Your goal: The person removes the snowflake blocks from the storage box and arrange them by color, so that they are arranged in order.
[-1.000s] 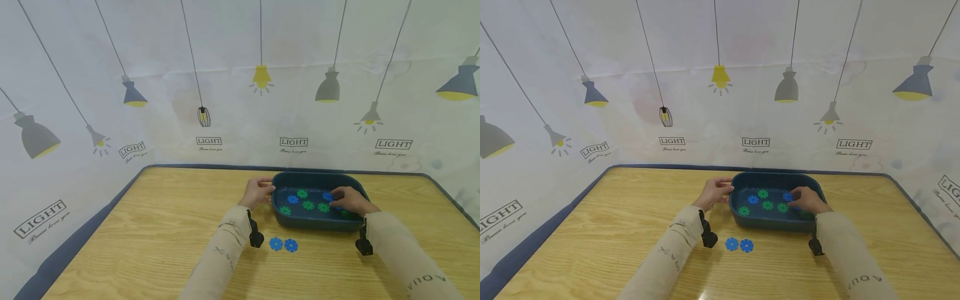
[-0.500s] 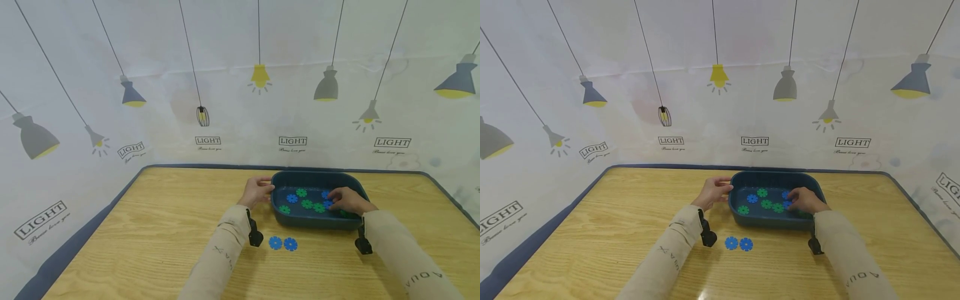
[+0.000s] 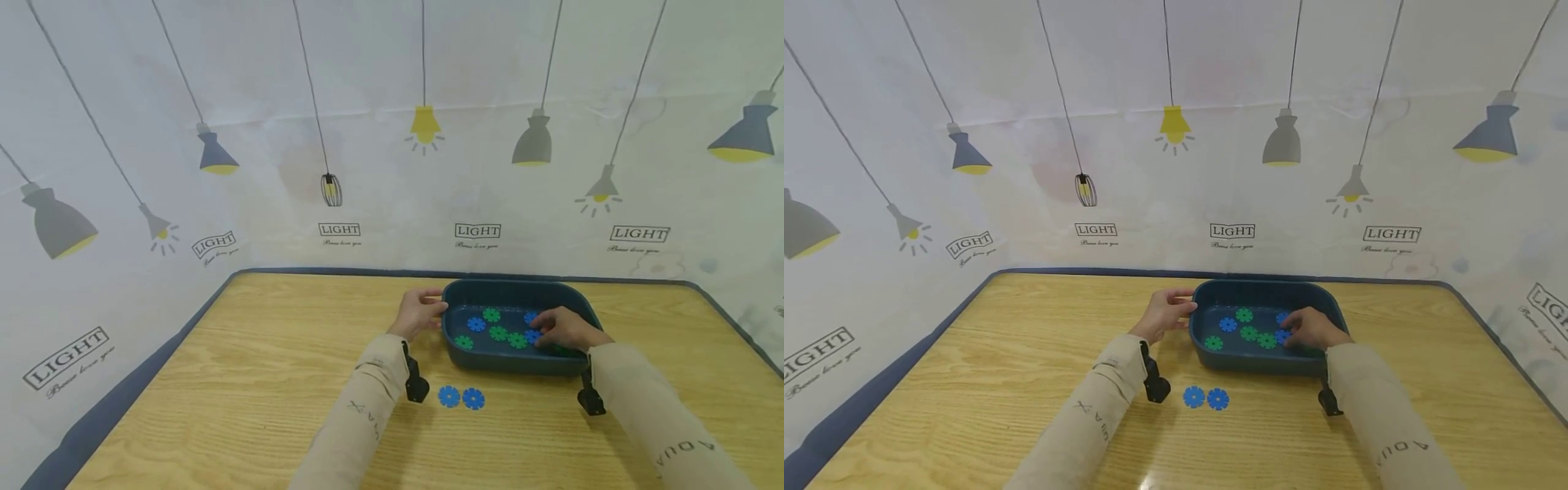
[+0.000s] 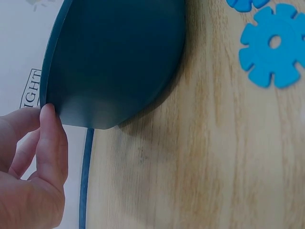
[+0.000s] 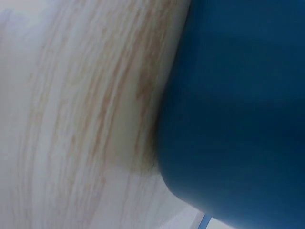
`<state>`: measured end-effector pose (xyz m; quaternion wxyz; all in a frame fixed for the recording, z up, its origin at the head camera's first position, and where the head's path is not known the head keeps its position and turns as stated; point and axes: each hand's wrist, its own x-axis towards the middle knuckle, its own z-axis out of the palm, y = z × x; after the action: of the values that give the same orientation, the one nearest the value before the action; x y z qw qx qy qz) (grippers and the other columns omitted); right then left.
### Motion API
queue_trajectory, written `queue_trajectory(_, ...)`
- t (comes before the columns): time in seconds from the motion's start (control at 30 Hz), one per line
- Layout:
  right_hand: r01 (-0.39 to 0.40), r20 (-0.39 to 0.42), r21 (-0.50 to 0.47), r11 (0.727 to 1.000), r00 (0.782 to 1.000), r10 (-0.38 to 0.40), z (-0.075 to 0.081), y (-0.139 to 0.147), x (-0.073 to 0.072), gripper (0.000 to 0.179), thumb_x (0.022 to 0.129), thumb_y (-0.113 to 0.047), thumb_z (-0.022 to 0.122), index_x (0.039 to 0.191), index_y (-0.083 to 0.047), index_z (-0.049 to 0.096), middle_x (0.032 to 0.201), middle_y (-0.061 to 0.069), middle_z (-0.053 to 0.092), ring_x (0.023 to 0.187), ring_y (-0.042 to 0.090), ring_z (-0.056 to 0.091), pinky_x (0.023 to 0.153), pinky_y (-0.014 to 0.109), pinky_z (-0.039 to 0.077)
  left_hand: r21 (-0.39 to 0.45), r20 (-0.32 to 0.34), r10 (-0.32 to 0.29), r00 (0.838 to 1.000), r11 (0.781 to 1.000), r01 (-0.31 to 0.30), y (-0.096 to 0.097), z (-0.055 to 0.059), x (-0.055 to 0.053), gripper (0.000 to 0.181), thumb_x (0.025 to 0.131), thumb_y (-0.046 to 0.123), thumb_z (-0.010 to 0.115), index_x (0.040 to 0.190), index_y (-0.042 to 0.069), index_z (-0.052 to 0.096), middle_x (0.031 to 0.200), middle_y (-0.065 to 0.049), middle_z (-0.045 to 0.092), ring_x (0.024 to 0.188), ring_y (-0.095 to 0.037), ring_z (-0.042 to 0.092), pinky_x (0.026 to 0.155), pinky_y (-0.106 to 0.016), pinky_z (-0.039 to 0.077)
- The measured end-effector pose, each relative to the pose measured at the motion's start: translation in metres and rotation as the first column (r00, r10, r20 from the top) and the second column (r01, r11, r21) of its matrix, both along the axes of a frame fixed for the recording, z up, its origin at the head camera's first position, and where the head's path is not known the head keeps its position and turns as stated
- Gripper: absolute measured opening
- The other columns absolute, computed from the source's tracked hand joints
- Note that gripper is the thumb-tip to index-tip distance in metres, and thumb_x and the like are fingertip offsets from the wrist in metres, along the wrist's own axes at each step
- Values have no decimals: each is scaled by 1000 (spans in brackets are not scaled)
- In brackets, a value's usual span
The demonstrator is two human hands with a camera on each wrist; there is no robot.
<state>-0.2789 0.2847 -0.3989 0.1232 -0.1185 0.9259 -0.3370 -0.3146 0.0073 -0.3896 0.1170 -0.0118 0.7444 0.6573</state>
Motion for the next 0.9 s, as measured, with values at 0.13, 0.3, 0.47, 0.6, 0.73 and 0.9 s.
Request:
queue_trajectory(0.13,-1,3,7,1000,1000,1,0,1,-2,38,74,-1,70,107,12,58,93,16,57,84,24,51,70,37,49,6,-5,0,1000,1000,0,-1,0,0,33,83,2,61,116,4,59,98,-12,59,87,-28,63,57,-28,54)
queue_trajectory(0.3,10,5,2,1000,1000,-10,0,0,-2,37,73,-1,70,106,11,59,89,14,57,80,22,50,67,34,48,4,-6,-3,1000,1000,3,-1,-1,0,33,84,2,61,117,4,58,99,-12,58,84,-26,63,58,-28,54)
queue_trajectory(0.47,6,2,-16,1000,1000,-5,-1,-1,0,36,73,-1,70,105,12,60,87,12,57,78,21,50,64,32,47,-7,1,0,1000,1000,0,0,-1,-1,33,84,3,61,116,5,59,99,-12,58,80,-22,63,58,-28,54)
queue_trajectory(0.6,-9,-1,-14,1000,1000,9,0,-1,-1,34,73,-1,70,103,12,60,86,13,56,78,21,49,64,33,47,-6,7,3,1000,1000,-3,0,0,-1,32,83,3,62,116,5,59,98,-11,58,79,-23,63,56,-27,54)
queue_trajectory(0.73,-25,14,-5,1000,1000,25,2,-3,-3,33,72,-1,71,101,12,59,85,13,54,77,21,48,64,32,46,3,5,2,1000,1000,-2,0,0,-1,32,83,2,62,116,5,59,98,-12,58,81,-23,63,55,-26,53)
queue_trajectory(0.9,-31,33,2,1000,999,31,2,-4,-4,32,70,0,72,97,11,58,84,12,54,77,21,48,64,31,46,8,-1,-2,1000,1000,2,-1,0,1,33,83,2,61,116,4,59,98,-12,58,81,-23,63,56,-27,54)
